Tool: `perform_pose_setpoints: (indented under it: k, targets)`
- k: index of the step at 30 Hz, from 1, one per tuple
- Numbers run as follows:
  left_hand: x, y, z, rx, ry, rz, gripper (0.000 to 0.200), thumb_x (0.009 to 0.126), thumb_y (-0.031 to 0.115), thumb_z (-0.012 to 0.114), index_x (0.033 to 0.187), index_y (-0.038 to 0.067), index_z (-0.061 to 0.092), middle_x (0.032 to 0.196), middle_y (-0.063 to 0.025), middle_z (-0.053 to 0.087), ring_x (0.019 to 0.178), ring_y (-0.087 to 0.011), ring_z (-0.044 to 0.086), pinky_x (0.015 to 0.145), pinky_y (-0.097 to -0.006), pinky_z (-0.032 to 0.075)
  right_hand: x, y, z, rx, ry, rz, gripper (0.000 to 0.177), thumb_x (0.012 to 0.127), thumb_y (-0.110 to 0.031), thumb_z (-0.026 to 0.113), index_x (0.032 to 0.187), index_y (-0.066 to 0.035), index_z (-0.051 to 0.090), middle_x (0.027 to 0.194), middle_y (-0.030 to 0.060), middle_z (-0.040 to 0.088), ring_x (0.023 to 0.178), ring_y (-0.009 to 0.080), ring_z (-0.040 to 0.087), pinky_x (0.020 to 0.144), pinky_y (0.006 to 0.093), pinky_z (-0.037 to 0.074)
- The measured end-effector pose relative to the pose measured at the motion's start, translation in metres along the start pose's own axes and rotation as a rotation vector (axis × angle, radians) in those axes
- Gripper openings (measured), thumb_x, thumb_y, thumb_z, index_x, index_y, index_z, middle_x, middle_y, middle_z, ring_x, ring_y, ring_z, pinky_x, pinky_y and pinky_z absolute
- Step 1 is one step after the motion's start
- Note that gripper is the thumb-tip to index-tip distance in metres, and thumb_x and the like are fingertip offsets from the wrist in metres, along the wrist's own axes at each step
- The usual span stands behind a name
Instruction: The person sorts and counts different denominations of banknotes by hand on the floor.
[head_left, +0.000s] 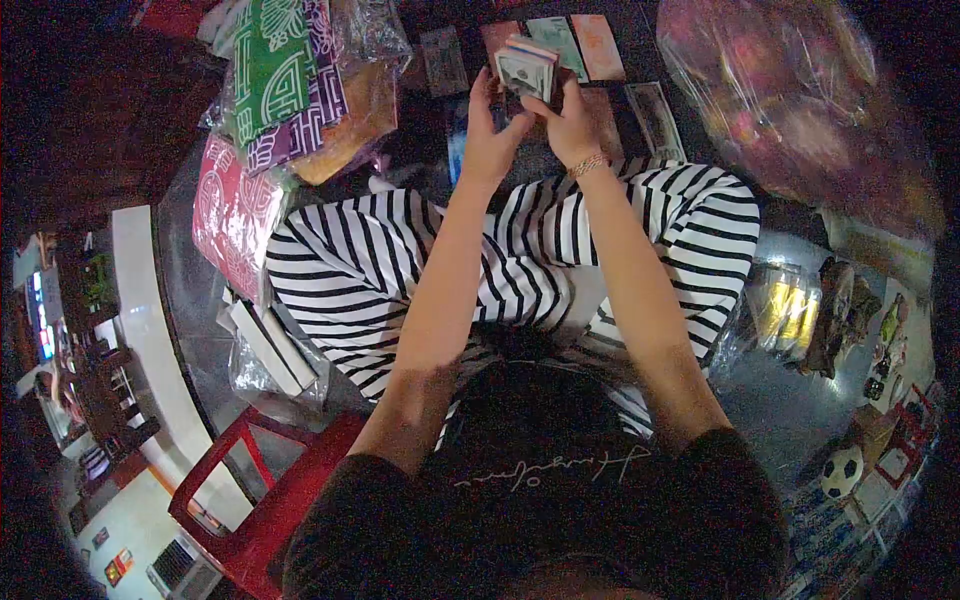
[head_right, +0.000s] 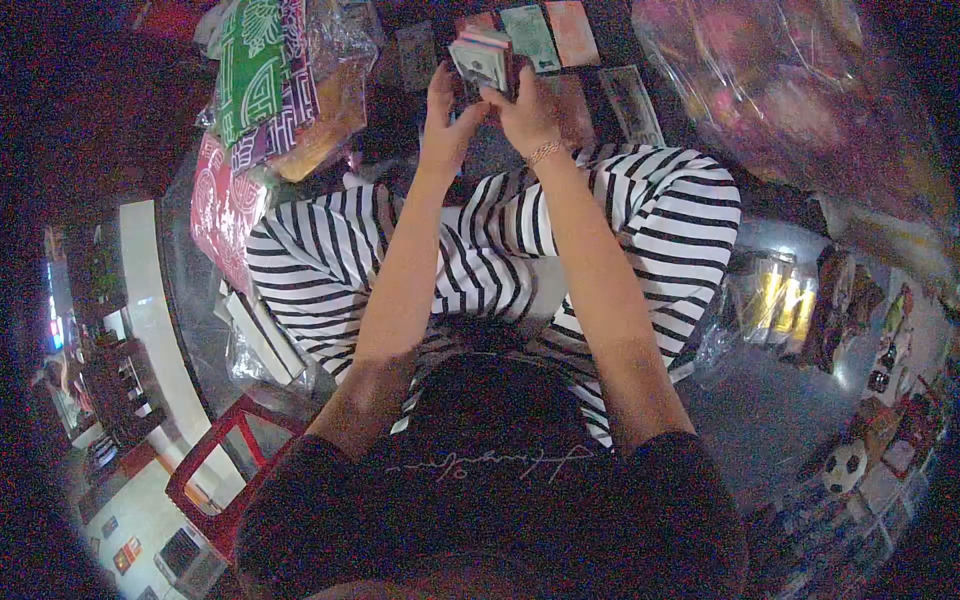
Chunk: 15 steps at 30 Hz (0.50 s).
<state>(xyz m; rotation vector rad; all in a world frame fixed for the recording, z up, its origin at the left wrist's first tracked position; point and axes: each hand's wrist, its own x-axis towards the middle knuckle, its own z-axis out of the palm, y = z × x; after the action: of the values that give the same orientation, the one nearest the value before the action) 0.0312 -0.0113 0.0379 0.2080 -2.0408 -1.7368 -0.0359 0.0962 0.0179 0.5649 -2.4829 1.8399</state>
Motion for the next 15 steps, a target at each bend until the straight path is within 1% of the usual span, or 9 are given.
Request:
perform_pose_setpoints:
  k: [2,3,5,6,9,11,13,14,15]
  targets:
    - [0.004,0.004,0.001,-0.487,-0.057,-0.1,0.087,0.069,0.016,0.072,0.136,0.0,0.018,0.128,-0.0151,0.038,0.119,-0.0226,0.037,0.099,-0.0331,0.03,-0.005,0.007,0.003,-0.127,-0.025,-0.04,0.05,0.077,-0.027,0.061,0.113,0.002,0.042,0.107,0.0244,0.053,0.102,0.0387,0.05,0.086,0.0418,0.039]
    - [0.005,0.006,0.002,-0.488,-0.059,-0.1,0.087,0.069,0.016,0.072,0.136,0.0,0.018,0.128,-0.0151,0.038,0.119,-0.0226,0.037,0.099,-0.0331,0.03,-0.006,0.009,0.003,-0.255,-0.048,-0.08,0.048,0.078,-0.022,0.06,0.115,0.001,0.042,0.109,0.0243,0.052,0.103,0.039,0.049,0.088,0.0422,0.039]
    - [0.005,0.009,0.001,-0.46,-0.027,-0.155,0.094,0.067,0.017,0.075,0.137,0.003,0.012,0.129,-0.0153,0.036,0.119,-0.0242,0.036,0.099,-0.0343,0.03,-0.008,0.008,0.003,-0.276,-0.063,-0.118,0.046,0.078,-0.018,0.058,0.116,0.0,0.042,0.111,0.0236,0.051,0.104,0.0384,0.048,0.089,0.0422,0.039]
    - [0.007,0.004,0.002,-0.322,0.024,-0.134,0.102,0.063,0.017,0.079,0.137,0.004,0.009,0.129,-0.0156,0.034,0.116,-0.0242,0.038,0.097,-0.035,0.032,-0.01,0.006,0.004,-0.294,-0.08,-0.158,0.044,0.077,-0.014,0.057,0.117,-0.001,0.041,0.112,0.0229,0.05,0.105,0.0378,0.048,0.089,0.0423,0.039]
    - [0.001,0.016,0.007,-0.161,0.133,-0.065,0.101,0.061,0.018,0.081,0.134,0.001,0.012,0.128,-0.0158,0.033,0.114,-0.0238,0.039,0.096,-0.0357,0.034,-0.02,-0.009,0.008,-0.286,-0.006,-0.26,0.049,0.074,-0.007,0.056,0.121,-0.003,0.04,0.114,0.0221,0.049,0.107,0.0376,0.047,0.092,0.0416,0.039]
    - [-0.001,0.023,0.006,-0.146,0.187,-0.072,0.101,0.059,0.02,0.082,0.132,0.0,0.015,0.125,-0.0159,0.035,0.114,-0.0231,0.039,0.096,-0.0352,0.034,-0.021,-0.017,0.008,-0.299,-0.054,-0.258,0.051,0.073,-0.006,0.056,0.121,-0.003,0.039,0.115,0.0223,0.049,0.108,0.0373,0.047,0.092,0.0413,0.039]
    - [0.002,0.017,0.003,-0.282,0.286,-0.152,0.099,0.06,0.018,0.082,0.132,0.001,0.016,0.122,-0.016,0.038,0.112,-0.0229,0.04,0.096,-0.0341,0.034,-0.02,-0.024,0.006,-0.315,-0.098,-0.255,0.053,0.073,-0.005,0.056,0.122,-0.002,0.039,0.115,0.0224,0.049,0.108,0.0371,0.046,0.093,0.041,0.038]
    - [0.003,0.017,0.004,-0.286,0.307,-0.107,0.091,0.064,0.01,0.079,0.13,0.0,0.018,0.114,-0.0112,0.041,0.1,-0.0184,0.047,0.083,-0.0289,0.043,-0.02,-0.027,0.004,-0.294,-0.124,-0.259,0.054,0.072,-0.004,0.057,0.122,-0.001,0.039,0.116,0.0229,0.049,0.108,0.0371,0.047,0.093,0.0409,0.039]
    - [0.003,0.017,0.005,-0.286,0.307,-0.107,0.091,0.064,0.01,0.079,0.13,0.0,0.018,0.114,-0.0112,0.041,0.1,-0.0184,0.047,0.083,-0.0289,0.043,-0.019,-0.03,0.003,-0.271,-0.151,-0.264,0.054,0.071,-0.003,0.057,0.122,0.0,0.038,0.116,0.0233,0.049,0.108,0.0372,0.047,0.093,0.0408,0.039]
